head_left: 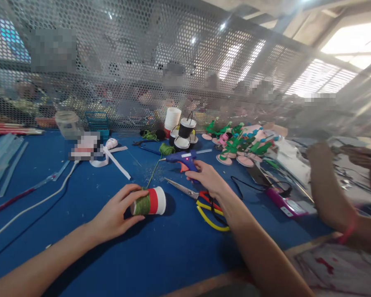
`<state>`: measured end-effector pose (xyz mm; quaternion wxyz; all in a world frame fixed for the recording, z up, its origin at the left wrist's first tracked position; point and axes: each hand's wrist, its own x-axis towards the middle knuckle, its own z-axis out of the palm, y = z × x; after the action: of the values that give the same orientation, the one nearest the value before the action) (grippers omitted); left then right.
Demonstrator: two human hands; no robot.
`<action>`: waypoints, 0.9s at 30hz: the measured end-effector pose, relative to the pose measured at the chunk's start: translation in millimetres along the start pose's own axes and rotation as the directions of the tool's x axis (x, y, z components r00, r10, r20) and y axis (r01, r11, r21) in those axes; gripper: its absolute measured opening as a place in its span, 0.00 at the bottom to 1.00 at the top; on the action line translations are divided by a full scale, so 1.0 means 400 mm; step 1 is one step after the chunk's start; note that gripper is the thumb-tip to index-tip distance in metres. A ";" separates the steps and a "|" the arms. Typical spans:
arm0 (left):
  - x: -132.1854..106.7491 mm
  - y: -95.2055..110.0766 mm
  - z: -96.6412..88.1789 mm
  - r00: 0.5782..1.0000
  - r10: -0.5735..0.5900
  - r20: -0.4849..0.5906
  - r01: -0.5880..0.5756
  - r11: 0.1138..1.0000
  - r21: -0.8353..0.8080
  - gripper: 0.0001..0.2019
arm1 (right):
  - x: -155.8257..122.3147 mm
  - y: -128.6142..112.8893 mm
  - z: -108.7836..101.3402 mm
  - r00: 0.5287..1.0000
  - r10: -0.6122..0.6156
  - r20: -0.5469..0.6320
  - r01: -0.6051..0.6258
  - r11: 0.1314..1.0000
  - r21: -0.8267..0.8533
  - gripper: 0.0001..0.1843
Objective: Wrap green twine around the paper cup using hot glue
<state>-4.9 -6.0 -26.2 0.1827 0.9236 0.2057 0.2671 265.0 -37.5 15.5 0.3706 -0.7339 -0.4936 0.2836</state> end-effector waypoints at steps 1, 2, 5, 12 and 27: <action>0.001 0.000 -0.001 1.000 -0.007 0.008 0.007 1.000 -0.013 0.21 | -0.016 -0.011 -0.006 0.998 -0.019 0.064 0.010 0.991 0.137 0.09; 0.002 0.001 -0.002 1.000 -0.013 0.017 0.014 1.000 -0.023 0.21 | -0.031 -0.020 -0.009 0.993 -0.031 0.112 0.004 0.973 0.231 0.10; 0.005 0.004 -0.007 0.999 -0.030 0.041 0.031 0.999 -0.030 0.22 | -0.071 -0.037 -0.009 0.963 -0.113 0.244 0.034 0.951 0.307 0.11; 0.004 0.001 -0.009 0.999 -0.032 0.043 0.034 0.998 -0.043 0.22 | -0.133 -0.042 0.005 0.939 -0.083 0.333 0.046 0.992 0.120 0.12; 0.007 -0.006 -0.008 1.000 -0.023 0.021 0.025 0.996 -0.091 0.22 | -0.165 -0.016 0.010 0.903 -0.379 0.202 0.426 0.846 -0.320 0.10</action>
<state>-5.2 -1.8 -23.8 0.2299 0.9143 0.2027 0.2648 235.2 -96.7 21.9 0.2494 -0.6483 -0.7030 0.1526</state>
